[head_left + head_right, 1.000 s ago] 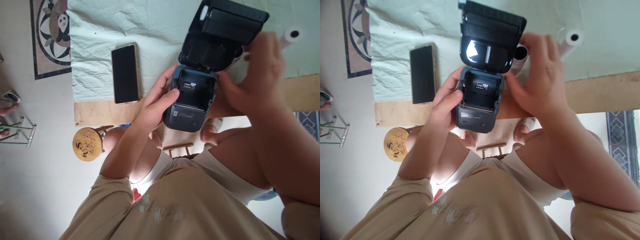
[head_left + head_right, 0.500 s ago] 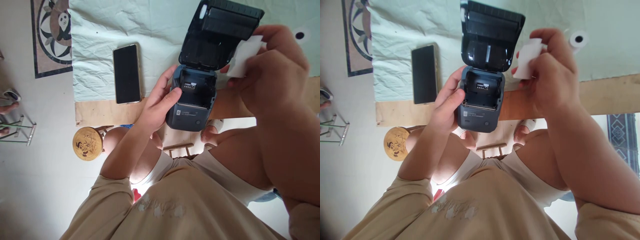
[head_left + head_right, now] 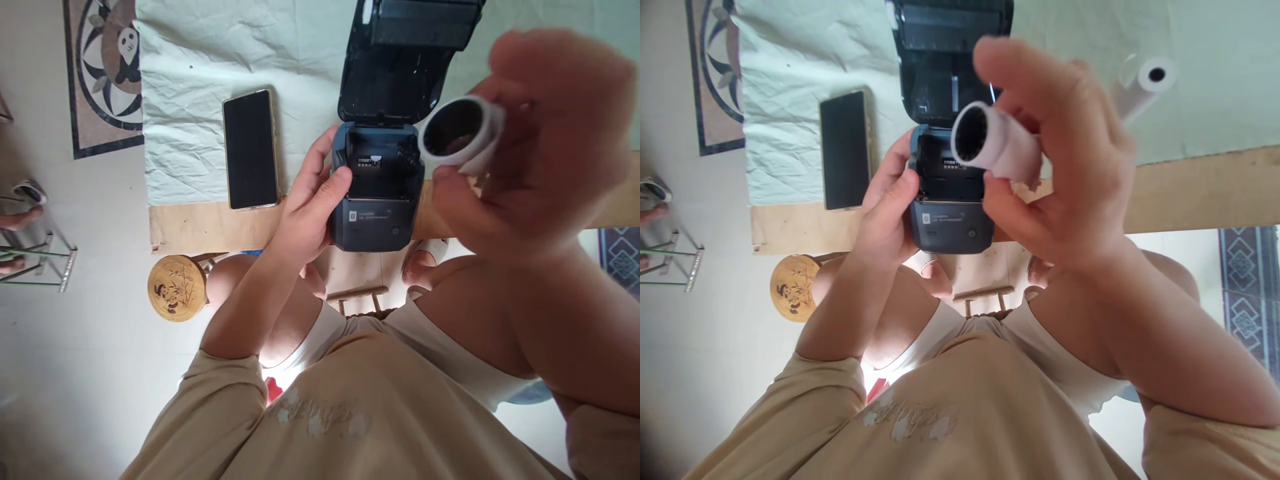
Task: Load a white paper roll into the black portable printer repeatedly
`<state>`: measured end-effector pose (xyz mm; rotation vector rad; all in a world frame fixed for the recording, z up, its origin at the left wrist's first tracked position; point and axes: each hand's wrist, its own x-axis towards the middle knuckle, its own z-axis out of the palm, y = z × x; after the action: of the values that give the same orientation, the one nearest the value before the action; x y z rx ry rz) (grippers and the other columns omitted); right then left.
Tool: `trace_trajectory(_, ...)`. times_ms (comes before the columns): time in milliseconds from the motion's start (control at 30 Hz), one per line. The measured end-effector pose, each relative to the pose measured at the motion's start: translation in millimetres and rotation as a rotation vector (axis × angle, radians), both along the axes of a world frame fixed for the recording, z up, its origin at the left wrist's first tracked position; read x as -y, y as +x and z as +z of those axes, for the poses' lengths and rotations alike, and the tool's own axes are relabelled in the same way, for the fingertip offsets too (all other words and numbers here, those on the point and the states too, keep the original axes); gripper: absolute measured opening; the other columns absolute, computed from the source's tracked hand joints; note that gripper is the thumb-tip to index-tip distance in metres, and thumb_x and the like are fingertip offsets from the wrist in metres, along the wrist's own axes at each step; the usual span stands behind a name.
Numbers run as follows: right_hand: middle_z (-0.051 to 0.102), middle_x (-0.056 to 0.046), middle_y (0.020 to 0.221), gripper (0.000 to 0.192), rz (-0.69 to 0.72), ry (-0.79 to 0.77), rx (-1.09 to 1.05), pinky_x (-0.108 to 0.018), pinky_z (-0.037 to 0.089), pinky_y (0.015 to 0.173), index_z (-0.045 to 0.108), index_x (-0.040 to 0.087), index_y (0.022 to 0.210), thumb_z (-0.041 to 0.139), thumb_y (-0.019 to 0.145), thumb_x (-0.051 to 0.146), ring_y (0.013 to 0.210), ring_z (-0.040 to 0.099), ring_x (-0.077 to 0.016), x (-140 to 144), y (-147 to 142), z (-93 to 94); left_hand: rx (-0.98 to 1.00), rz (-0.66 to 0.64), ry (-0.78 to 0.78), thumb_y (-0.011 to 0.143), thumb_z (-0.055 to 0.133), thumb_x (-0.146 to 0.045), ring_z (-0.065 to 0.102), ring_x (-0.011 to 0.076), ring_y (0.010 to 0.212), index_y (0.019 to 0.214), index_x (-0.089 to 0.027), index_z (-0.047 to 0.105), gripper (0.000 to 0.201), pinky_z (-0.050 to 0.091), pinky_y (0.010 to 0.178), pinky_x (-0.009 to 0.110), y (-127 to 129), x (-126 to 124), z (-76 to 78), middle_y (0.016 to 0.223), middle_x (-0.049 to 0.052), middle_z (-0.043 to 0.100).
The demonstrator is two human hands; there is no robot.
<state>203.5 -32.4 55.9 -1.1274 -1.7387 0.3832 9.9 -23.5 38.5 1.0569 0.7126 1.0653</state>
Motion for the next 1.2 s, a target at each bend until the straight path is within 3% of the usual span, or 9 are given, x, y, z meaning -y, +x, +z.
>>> trace_trajectory(67, 0.061, -0.003, 0.112, 0.047, 0.049, 0.141, 0.114, -0.03, 0.051, 0.087, 0.054, 0.021, 0.118, 0.056, 0.071, 0.018, 0.099, 0.061, -0.0165, 2, -5, 0.8, 0.017, -0.012, 0.006, 0.09, 0.046, -0.028, 0.044, 0.0195, 0.133, 0.12, -0.021, 0.047, 0.03, 0.049, 0.102, 0.033, 0, 0, 0.9, 0.109, 0.0, 0.062)
trace_trajectory(200, 0.063, 0.0, 0.111, 0.035, -0.108, 0.119, 0.363, -0.026, 0.05, 0.077, 0.054, 0.021, 0.108, 0.055, 0.073, 0.016, 0.099, 0.062, -0.0141, 8, -14, 2.5, 0.001, -0.029, 0.026, 0.09, 0.046, -0.029, 0.036, 0.0189, 0.139, 0.12, -0.023, 0.047, 0.03, 0.044, 0.109, 0.034, -1, 0, 1.5, 0.113, 0.0, 0.062)
trace_trajectory(300, 0.063, 0.0, 0.113, 0.033, -0.151, 0.147, 0.38, -0.025, 0.049, 0.074, 0.052, 0.02, 0.104, 0.059, 0.072, 0.015, 0.102, 0.063, -0.0144, 10, -16, 0.4, -0.066, -0.013, 0.046, 0.088, 0.051, -0.036, 0.036, 0.0195, 0.139, 0.119, -0.025, 0.048, 0.033, 0.044, 0.109, 0.033, -1, -1, 1.0, 0.119, 0.0, 0.06)
trace_trajectory(433, 0.063, 0.001, 0.113, 0.031, -0.092, 0.191, 0.414, -0.027, 0.05, 0.076, 0.051, 0.02, 0.099, 0.057, 0.07, 0.009, 0.099, 0.064, -0.0142, 6, -16, -3.1, -0.122, 0.005, 0.058, 0.085, 0.054, -0.041, 0.037, 0.0199, 0.138, 0.12, -0.025, 0.048, 0.039, 0.042, 0.11, 0.033, -2, -1, 1.1, 0.121, 0.001, 0.059)
trace_trajectory(667, 0.063, 0.003, 0.111, 0.009, -0.038, 0.075, 0.374, -0.032, 0.051, 0.089, 0.054, 0.022, 0.085, 0.049, 0.081, 0.016, 0.109, 0.06, -0.0129, -2, -18, -2.1, -0.104, -0.011, 0.032, 0.083, 0.056, -0.042, 0.039, 0.0197, 0.137, 0.119, -0.027, 0.046, 0.04, 0.042, 0.109, 0.033, -2, -2, -0.8, 0.119, 0.001, 0.06)
trace_trajectory(800, 0.064, 0.0, 0.093, 0.006, -0.064, 0.176, 0.398, -0.033, 0.048, 0.079, 0.057, 0.022, 0.079, 0.052, 0.079, 0.018, 0.087, 0.059, -0.0145, -2, -17, -1.1, -0.124, 0.011, 0.024, 0.08, 0.058, -0.046, 0.039, 0.0208, 0.137, 0.121, -0.027, 0.045, 0.046, 0.043, 0.107, 0.032, -1, -2, -1.4, 0.121, 0.002, 0.059)
trace_trajectory(967, 0.059, -0.001, 0.079, 0.007, 0.021, 0.268, 0.347, -0.031, 0.043, 0.07, 0.058, 0.023, 0.074, 0.058, 0.073, 0.016, 0.072, 0.051, -0.0126, 5, -19, -1.5, -0.103, -0.035, 0.071, 0.081, 0.058, -0.043, 0.053, 0.0201, 0.122, 0.123, -0.026, 0.042, 0.048, 0.05, 0.092, 0.027, -3, -2, -1.9, 0.117, 0.003, 0.06)
trace_trajectory(1067, 0.06, -0.001, 0.081, 0.002, 0.074, 0.193, 0.344, -0.032, 0.042, 0.072, 0.06, 0.023, 0.075, 0.058, 0.076, 0.023, 0.076, 0.054, -0.0137, 6, -21, -3.6, -0.118, -0.048, 0.126, 0.075, 0.066, -0.039, 0.061, 0.0165, 0.104, 0.124, -0.027, 0.042, 0.055, 0.05, 0.086, 0.025, -5, -6, -9.3, 0.111, 0.001, 0.06)
trace_trajectory(1200, 0.06, -0.004, 0.088, 0.014, 0.155, 0.17, 0.258, -0.037, 0.042, 0.079, 0.062, 0.021, 0.079, 0.055, 0.08, 0.034, 0.085, 0.055, -0.0164, 3, -19, -7.1, -0.12, -0.066, 0.242, 0.065, 0.075, -0.038, 0.062, 0.0126, 0.089, 0.124, -0.029, 0.042, 0.068, 0.05, 0.075, 0.022, -7, -13, -22.8, 0.103, -0.001, 0.059)
